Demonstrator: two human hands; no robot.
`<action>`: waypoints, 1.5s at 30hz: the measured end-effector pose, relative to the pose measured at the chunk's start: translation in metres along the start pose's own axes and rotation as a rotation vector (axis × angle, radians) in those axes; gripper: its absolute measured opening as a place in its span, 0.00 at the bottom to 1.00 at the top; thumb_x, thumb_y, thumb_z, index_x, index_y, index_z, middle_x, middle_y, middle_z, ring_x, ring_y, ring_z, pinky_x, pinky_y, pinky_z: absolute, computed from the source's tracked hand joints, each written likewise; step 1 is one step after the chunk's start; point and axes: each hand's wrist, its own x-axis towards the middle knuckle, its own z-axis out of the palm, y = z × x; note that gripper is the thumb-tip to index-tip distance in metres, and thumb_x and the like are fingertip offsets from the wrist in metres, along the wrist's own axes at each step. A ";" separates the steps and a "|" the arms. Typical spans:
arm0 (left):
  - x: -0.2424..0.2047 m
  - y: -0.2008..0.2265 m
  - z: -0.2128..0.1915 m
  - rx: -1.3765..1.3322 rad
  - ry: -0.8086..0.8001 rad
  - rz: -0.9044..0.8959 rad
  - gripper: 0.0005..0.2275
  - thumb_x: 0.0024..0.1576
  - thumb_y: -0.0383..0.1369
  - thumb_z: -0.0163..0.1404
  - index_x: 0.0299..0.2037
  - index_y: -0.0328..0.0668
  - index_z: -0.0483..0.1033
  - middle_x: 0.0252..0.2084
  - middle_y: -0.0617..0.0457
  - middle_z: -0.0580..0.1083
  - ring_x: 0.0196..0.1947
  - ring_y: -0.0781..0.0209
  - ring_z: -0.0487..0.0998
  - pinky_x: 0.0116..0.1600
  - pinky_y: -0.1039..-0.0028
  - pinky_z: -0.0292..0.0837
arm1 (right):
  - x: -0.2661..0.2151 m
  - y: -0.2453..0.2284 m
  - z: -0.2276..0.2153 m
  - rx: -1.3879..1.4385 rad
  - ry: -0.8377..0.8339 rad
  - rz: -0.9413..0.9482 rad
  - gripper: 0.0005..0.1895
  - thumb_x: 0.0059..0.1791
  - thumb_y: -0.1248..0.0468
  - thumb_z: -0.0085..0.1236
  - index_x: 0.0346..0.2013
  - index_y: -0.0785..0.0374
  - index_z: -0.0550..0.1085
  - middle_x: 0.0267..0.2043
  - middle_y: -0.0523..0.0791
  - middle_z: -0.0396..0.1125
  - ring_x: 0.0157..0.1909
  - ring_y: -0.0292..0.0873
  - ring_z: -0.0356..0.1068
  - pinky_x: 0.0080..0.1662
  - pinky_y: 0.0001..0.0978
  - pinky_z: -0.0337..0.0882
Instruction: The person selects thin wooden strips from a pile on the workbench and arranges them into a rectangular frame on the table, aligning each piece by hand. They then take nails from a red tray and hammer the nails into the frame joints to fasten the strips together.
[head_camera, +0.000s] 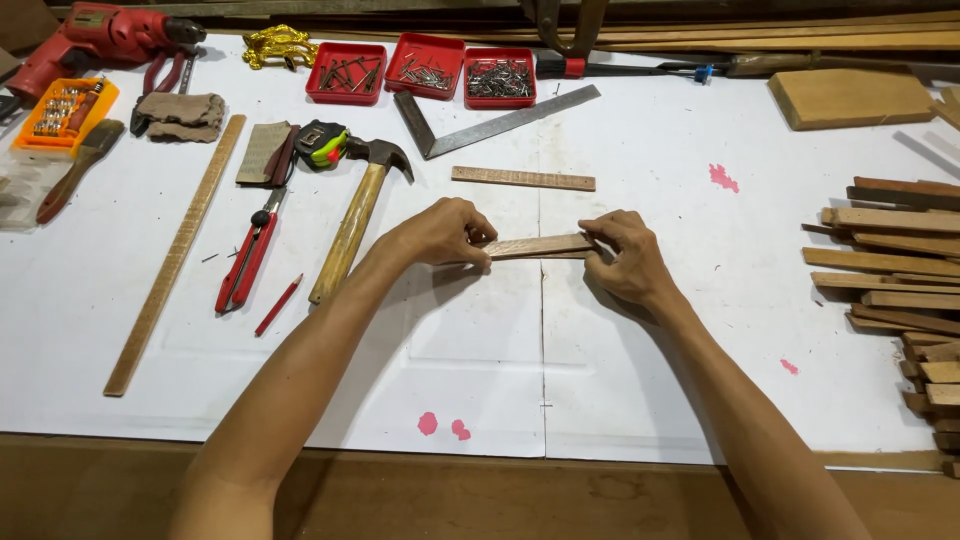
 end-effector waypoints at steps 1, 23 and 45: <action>-0.001 0.002 0.001 0.000 0.000 0.002 0.19 0.44 0.37 0.68 0.46 0.47 0.83 0.38 0.53 0.82 0.34 0.62 0.81 0.42 0.70 0.80 | -0.001 0.000 0.001 -0.001 0.001 0.001 0.20 0.38 0.73 0.57 0.45 0.73 0.79 0.37 0.52 0.72 0.40 0.45 0.69 0.40 0.31 0.75; 0.014 -0.022 0.016 0.054 0.390 0.294 0.09 0.48 0.38 0.65 0.37 0.50 0.85 0.52 0.49 0.74 0.56 0.51 0.71 0.61 0.61 0.67 | 0.011 0.011 0.004 0.055 -0.030 0.151 0.05 0.43 0.67 0.62 0.31 0.66 0.79 0.49 0.50 0.68 0.55 0.48 0.68 0.53 0.39 0.76; 0.000 -0.027 0.031 0.329 0.294 0.327 0.25 0.63 0.47 0.43 0.68 0.47 0.62 0.74 0.53 0.57 0.75 0.56 0.51 0.76 0.58 0.43 | 0.008 -0.004 0.003 -0.102 -0.076 0.101 0.21 0.40 0.59 0.68 0.43 0.67 0.77 0.53 0.51 0.68 0.58 0.52 0.67 0.56 0.44 0.73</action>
